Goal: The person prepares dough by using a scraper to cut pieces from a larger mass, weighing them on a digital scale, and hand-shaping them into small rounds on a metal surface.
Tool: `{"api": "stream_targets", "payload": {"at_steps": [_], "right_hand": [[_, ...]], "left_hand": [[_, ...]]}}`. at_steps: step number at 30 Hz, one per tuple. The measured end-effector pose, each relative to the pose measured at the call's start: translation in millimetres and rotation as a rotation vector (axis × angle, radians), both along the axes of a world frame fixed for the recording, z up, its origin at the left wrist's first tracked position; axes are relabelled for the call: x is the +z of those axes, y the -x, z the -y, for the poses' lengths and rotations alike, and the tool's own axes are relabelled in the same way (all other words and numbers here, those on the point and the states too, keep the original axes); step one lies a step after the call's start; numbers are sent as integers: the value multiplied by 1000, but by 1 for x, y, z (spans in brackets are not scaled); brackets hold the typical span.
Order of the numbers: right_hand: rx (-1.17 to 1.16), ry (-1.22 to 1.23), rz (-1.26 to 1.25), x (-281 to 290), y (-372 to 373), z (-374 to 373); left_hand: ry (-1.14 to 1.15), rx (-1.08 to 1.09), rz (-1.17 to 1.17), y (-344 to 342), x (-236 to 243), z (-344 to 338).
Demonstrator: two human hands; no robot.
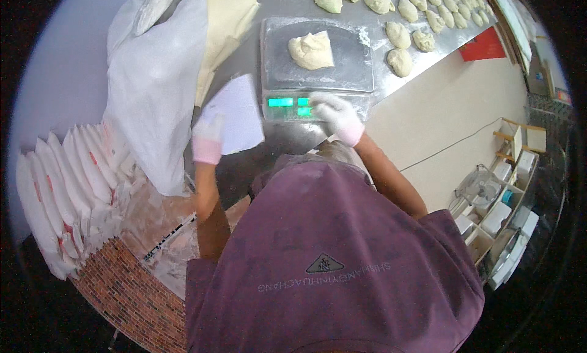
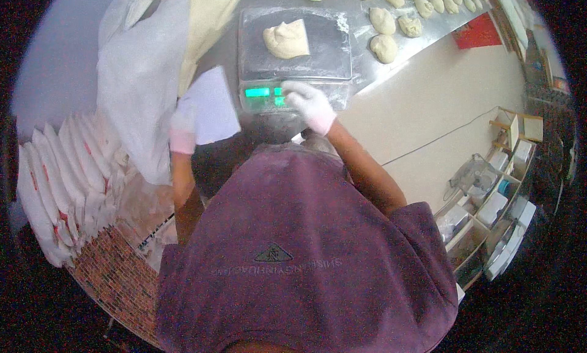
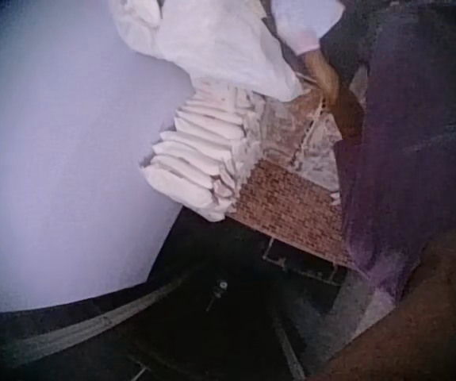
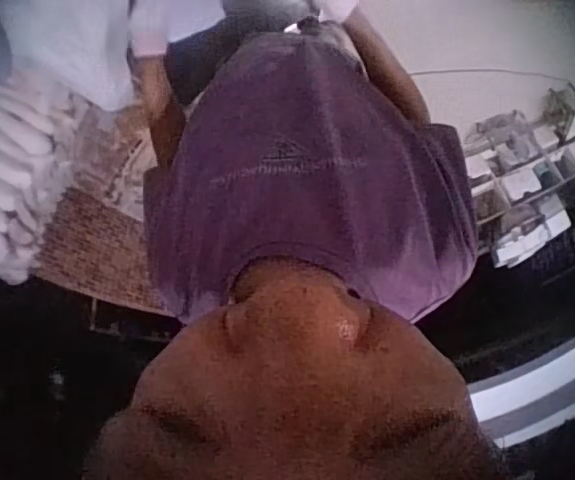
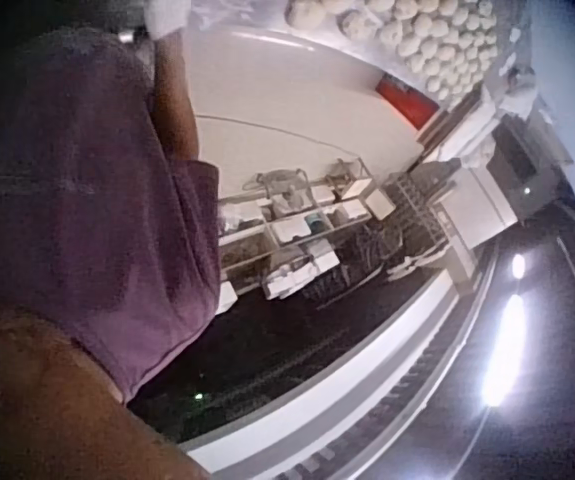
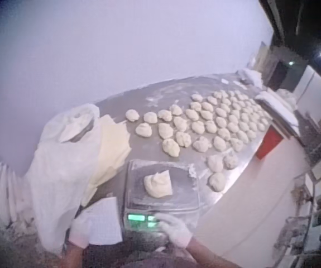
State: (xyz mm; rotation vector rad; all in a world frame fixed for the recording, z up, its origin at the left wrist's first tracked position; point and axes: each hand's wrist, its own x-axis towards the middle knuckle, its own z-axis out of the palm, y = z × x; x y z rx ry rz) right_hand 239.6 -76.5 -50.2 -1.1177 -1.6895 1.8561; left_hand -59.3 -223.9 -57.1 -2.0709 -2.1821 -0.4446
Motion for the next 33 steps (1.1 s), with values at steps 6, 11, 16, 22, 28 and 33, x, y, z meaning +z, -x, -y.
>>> {"api": "stream_targets", "payload": {"at_steps": [6, 11, 16, 22, 28, 33], "right_hand": [[-401, 221, -250, -20, -29, -38], [-430, 246, -220, -19, -23, -44], [-424, 274, -198, -27, -16, -40], [-294, -115, 64, -29, -5, -46], [-358, -85, -67, -35, 3, -28], [-181, 14, -226, -11, 50, -24]], "left_hand": [[96, -232, 215, -84, 78, -118], [264, -256, 41, -105, 84, -180], [355, -127, 186, -114, 59, -221], [259, -274, 576, -109, -3, -211], [-4, 155, 689, -79, -3, -102], [-359, 707, 1022, -4, -5, -7]]}}
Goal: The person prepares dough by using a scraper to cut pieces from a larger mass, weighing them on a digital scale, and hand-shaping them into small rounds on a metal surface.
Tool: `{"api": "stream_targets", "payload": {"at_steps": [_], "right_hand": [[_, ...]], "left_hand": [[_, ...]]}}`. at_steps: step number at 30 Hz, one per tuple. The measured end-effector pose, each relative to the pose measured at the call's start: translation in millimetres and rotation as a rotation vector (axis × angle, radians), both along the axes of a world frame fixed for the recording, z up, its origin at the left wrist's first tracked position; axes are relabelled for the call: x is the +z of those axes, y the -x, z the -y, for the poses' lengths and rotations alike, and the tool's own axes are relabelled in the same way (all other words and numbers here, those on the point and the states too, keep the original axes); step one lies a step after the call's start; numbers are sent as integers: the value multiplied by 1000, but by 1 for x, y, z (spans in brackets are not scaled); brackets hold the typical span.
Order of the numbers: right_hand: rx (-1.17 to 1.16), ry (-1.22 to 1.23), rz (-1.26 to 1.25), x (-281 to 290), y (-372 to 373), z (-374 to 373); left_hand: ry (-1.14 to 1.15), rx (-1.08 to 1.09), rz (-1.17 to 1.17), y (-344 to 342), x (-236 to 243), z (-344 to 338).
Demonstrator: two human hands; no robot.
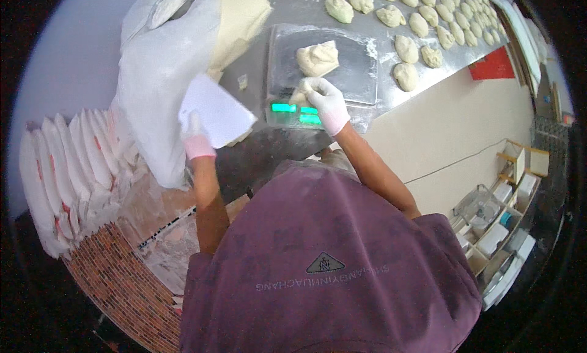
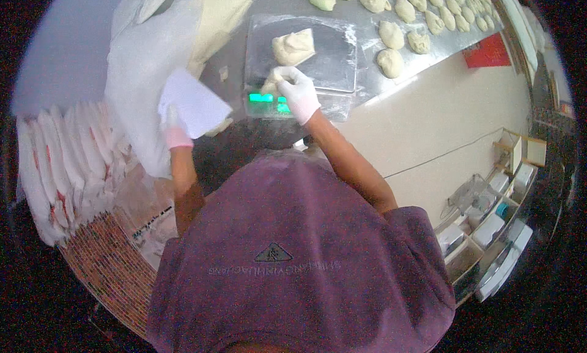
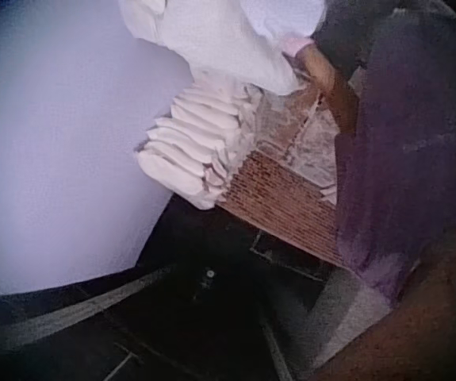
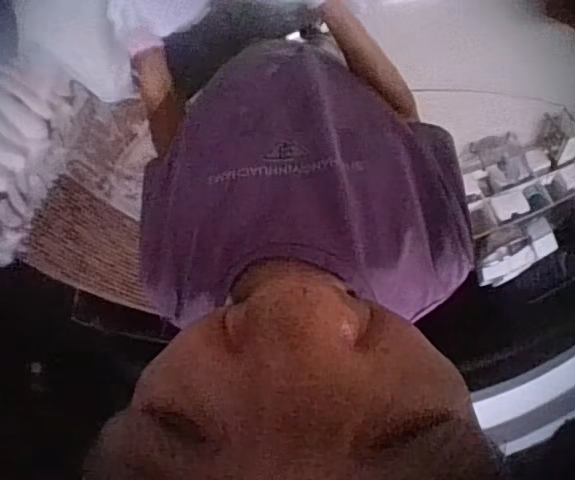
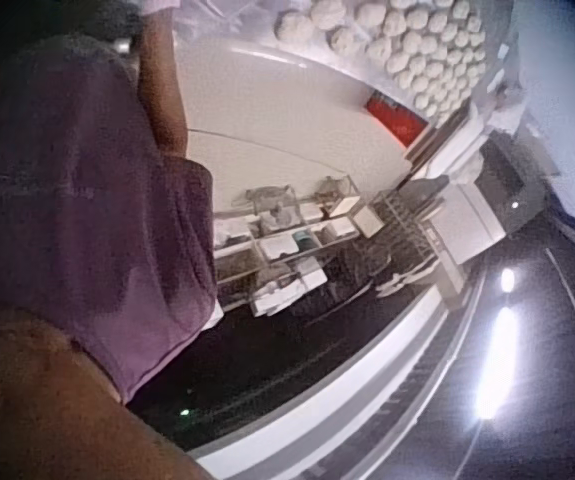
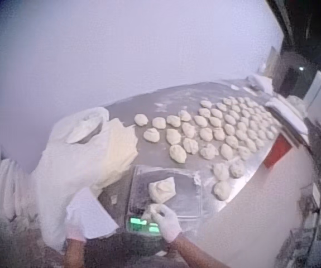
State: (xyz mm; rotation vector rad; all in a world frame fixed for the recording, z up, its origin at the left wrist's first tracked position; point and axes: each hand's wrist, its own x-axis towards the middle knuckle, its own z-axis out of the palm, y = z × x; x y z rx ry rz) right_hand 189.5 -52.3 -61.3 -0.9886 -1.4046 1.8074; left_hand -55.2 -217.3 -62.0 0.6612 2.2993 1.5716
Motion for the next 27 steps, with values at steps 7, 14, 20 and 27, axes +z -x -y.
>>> {"api": "stream_targets", "payload": {"at_steps": [7, 14, 20, 27], "right_hand": [[423, -742, -2, -4, 92, 44], [971, -947, 591, -51, 92, 82], [645, -639, 240, -12, 65, 62], [124, -222, 111, 4, -19, -3]], "left_hand": [[-224, 522, 293, -11, 50, 62], [-291, 459, 334, -25, 49, 74], [-170, 376, 377, -17, 22, 63], [204, -68, 108, -2, 2, 22]]}}
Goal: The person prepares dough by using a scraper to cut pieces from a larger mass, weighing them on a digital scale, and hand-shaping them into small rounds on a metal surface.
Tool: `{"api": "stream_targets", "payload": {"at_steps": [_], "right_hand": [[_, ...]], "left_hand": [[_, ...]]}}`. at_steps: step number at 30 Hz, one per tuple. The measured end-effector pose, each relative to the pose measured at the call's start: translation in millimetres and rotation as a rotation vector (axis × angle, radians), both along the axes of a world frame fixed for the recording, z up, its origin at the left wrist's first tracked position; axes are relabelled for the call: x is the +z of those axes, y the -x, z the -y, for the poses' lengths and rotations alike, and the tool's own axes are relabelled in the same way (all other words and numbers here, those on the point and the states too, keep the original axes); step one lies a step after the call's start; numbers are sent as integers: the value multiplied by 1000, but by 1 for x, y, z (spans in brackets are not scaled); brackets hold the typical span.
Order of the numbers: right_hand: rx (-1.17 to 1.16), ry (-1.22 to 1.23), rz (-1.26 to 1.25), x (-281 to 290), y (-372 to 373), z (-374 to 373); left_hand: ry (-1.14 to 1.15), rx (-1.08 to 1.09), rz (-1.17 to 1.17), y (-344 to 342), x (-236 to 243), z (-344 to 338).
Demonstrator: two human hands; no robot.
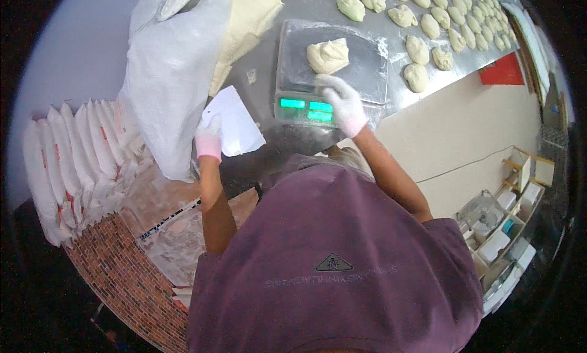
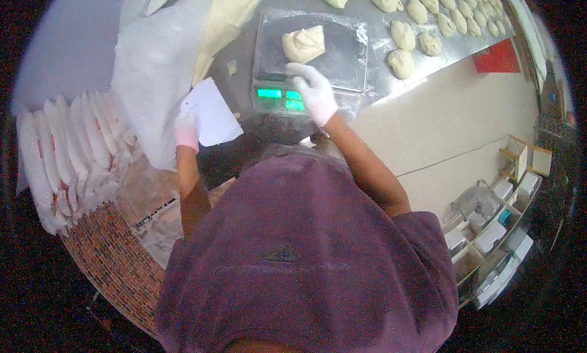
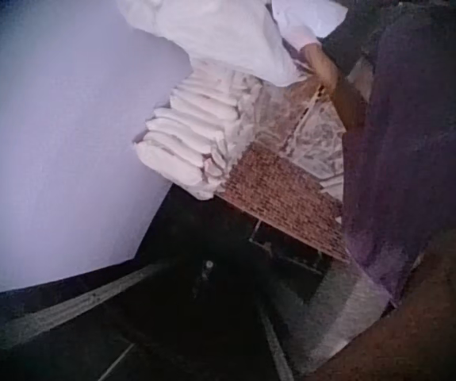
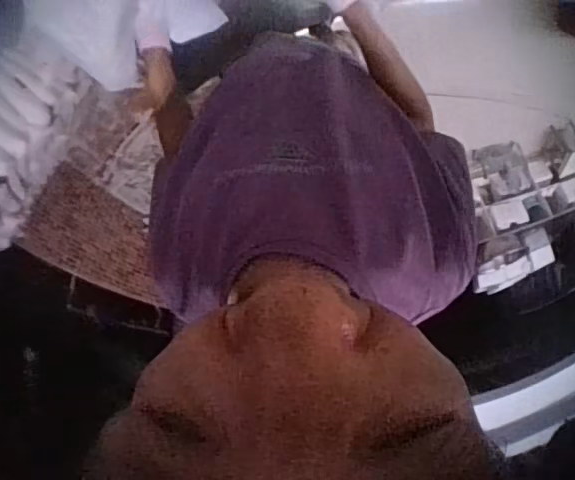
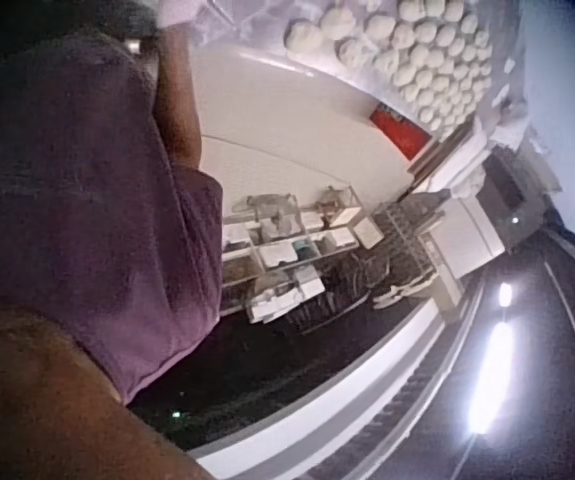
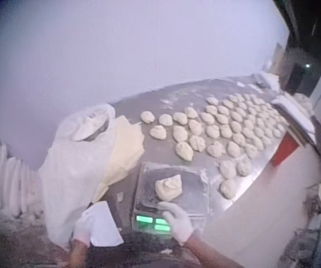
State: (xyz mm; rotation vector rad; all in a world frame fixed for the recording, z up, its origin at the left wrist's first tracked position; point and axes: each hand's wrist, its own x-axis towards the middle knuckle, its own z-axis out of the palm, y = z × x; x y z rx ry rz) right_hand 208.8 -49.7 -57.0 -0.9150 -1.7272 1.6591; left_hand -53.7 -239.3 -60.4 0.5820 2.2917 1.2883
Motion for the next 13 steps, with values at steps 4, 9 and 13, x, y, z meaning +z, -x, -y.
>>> {"api": "stream_targets", "payload": {"at_steps": [4, 9, 13], "right_hand": [[-32, 45, -31, 4, -3, -12], [89, 44, -34, -1, 8, 1], [95, 129, -32, -8, 5, 5]], "left_hand": [[270, -298, -373, 18, -17, -26], [417, -201, -375, 24, -25, -72], [462, -109, -297, 37, -51, -77]]}}
